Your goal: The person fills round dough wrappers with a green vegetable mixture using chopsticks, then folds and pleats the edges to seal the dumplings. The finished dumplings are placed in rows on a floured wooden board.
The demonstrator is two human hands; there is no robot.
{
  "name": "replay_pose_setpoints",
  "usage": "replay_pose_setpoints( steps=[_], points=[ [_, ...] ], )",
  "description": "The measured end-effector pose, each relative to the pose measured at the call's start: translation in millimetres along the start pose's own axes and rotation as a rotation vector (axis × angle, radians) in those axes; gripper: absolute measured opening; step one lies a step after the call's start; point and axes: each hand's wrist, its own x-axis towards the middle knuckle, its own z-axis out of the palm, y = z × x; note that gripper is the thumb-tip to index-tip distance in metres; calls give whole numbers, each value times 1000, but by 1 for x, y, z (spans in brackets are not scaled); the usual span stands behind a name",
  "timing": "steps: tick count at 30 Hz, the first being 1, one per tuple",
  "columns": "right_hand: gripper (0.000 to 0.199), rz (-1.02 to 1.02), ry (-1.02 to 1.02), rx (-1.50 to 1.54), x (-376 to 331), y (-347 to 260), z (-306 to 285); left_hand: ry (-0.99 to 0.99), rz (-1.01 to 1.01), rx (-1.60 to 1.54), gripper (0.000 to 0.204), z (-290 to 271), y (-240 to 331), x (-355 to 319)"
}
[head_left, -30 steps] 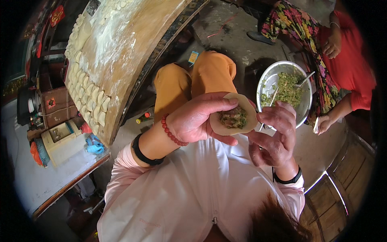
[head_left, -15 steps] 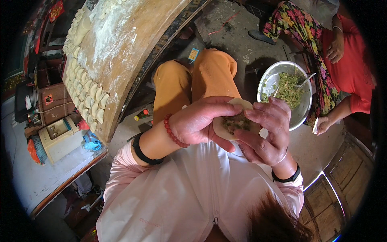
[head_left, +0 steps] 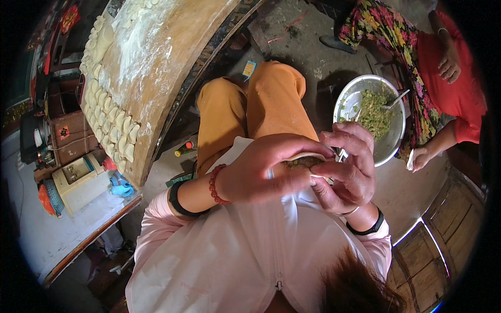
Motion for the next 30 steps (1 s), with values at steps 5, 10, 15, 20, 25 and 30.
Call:
replay_pose_setpoints(
  steps=[5,10,15,20,25,30],
  points=[
    [20,27,1,67,0,2,-2,25,213,412,53,1,-5,-1],
    [27,114,16,145,1,-1,1,104,249,423,60,4,-8,-4],
    [50,72,-170,47,10,-4,-11,56,141,286,77,5,-2,-11],
    [42,55,-309,122,15,-4,-11,-14,-69,6,84,3,0,-17],
    [31,15,-293,180,12,-2,-2,-43,-109,25,84,-1,-2,-18],
    [28,93,-292,300,10,-2,0,-10,-157,-27,84,3,-4,-18]
  ],
)
